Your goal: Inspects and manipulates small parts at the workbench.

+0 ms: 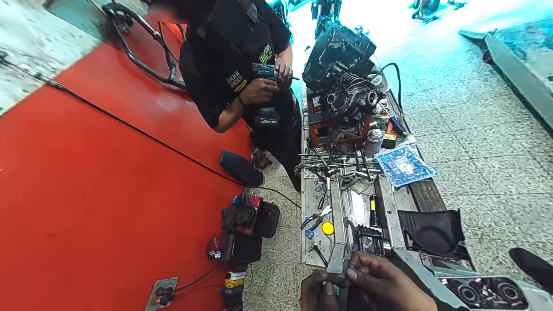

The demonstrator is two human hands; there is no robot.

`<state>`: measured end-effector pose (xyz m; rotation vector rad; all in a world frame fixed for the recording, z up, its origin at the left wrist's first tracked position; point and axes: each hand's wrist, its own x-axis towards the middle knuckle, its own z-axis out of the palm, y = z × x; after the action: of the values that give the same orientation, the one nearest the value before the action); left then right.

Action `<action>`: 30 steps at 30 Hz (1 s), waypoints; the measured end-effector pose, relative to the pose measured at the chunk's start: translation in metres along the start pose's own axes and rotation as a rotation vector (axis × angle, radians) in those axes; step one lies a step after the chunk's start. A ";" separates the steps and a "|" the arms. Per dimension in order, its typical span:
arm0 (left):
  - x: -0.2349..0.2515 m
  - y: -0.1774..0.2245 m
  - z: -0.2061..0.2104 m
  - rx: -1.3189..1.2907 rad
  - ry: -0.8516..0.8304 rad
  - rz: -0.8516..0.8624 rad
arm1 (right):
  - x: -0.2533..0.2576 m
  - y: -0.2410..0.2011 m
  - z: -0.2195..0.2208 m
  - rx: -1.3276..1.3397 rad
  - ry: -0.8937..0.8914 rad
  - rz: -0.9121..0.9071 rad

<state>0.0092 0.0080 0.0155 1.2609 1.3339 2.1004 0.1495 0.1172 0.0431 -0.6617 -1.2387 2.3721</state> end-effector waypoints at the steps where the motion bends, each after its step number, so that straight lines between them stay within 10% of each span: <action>1: 0.000 0.000 0.000 0.000 0.002 0.002 | 0.000 0.000 0.000 -0.002 0.002 0.001; 30: 0.002 0.001 0.000 -0.013 0.006 -0.001 | 0.001 0.002 -0.002 -0.002 -0.052 0.025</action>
<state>0.0080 0.0086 0.0173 1.2491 1.3214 2.1100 0.1493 0.1181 0.0408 -0.6226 -1.2615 2.4232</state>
